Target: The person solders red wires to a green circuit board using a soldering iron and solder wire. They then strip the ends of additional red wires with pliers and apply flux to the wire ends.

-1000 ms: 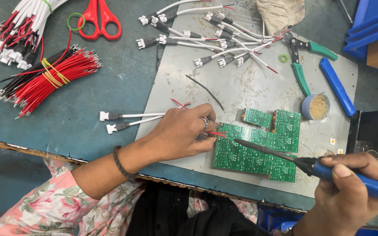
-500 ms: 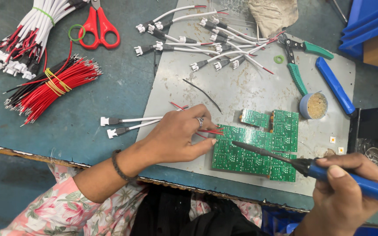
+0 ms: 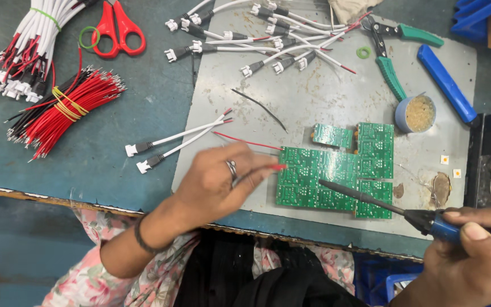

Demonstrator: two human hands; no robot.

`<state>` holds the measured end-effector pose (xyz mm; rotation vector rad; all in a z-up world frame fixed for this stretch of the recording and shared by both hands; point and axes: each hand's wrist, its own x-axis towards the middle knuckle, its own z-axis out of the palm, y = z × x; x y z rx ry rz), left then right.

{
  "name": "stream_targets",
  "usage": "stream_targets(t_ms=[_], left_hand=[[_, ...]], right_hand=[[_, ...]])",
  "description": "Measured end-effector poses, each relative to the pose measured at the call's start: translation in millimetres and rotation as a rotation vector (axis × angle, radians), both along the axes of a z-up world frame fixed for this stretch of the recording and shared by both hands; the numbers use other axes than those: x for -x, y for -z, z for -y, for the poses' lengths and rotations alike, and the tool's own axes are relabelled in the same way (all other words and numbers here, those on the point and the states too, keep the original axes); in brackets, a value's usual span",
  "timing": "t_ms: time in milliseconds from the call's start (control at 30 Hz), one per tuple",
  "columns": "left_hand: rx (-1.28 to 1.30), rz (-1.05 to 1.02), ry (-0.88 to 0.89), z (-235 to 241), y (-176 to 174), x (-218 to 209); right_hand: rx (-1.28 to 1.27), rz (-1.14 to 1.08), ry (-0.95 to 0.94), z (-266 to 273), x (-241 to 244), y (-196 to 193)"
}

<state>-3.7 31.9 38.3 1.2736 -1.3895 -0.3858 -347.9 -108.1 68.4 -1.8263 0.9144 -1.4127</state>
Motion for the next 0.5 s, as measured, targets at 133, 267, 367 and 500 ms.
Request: stream_targets(t_ms=[133,267,367,500], left_hand=[[-0.101,-0.042,0.051,-8,7,12],[-0.196,-0.101,0.058,-10,13,14],[-0.221,-0.123,0.075,-11,13,13],[-0.279,-0.125,0.079,-11,12,13]], right_hand=[[-0.004,-0.032,-0.006,-5,4,1],[0.015,-0.085,-0.044,-7,-4,-3],[0.113,-0.188,-0.084,-7,-14,-10],[-0.221,0.049,-0.069,-11,-26,-18]])
